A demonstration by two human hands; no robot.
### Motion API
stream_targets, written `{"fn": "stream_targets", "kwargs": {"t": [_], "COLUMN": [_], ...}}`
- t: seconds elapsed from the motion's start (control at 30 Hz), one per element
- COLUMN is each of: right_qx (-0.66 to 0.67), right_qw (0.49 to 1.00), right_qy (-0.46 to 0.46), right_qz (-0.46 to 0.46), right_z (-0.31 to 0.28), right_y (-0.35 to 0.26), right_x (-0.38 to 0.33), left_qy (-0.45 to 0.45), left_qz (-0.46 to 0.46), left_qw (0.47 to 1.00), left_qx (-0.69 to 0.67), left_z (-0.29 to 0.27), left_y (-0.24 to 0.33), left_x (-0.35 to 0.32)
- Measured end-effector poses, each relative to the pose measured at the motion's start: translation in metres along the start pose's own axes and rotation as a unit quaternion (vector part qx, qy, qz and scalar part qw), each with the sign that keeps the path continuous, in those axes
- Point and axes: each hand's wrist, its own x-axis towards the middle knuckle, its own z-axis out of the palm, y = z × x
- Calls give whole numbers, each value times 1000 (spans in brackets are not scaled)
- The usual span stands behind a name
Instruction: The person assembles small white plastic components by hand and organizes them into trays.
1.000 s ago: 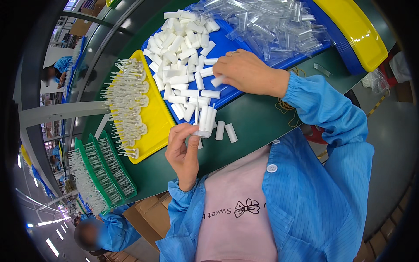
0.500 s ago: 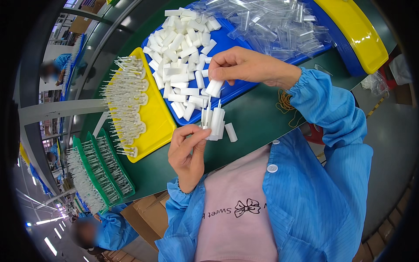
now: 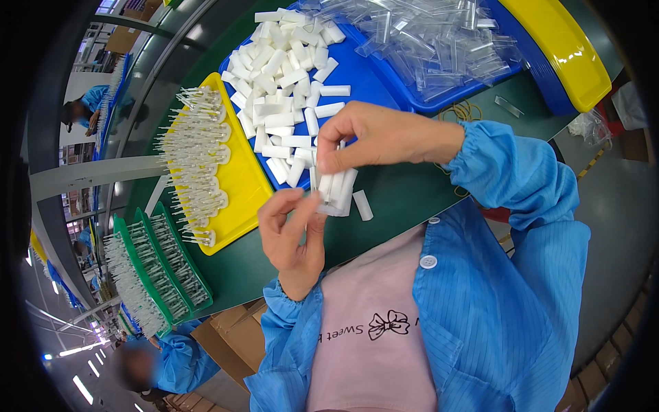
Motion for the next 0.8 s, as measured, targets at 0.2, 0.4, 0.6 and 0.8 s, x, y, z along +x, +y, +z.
{"fn": "stream_targets", "kwargs": {"t": [0.2,0.4,0.6,0.8], "right_qx": [11,-254,-316,-507], "right_qw": [1000,952,939,848], "right_qy": [21,117,-56,-44], "right_qz": [8,-122,-123,-150], "right_z": [15,9,28,45], "right_y": [-5,-1,22,38], "right_x": [-8,-9,-25,-35], "left_qy": [61,22,54,61], "left_qz": [-76,-104,-131,-129], "left_qw": [993,994,990,990], "left_qx": [-63,-37,-19,-21], "left_z": [0,-10,-24,-26], "left_y": [3,-13,-20,-18], "left_x": [-2,-4,-12,-13]}}
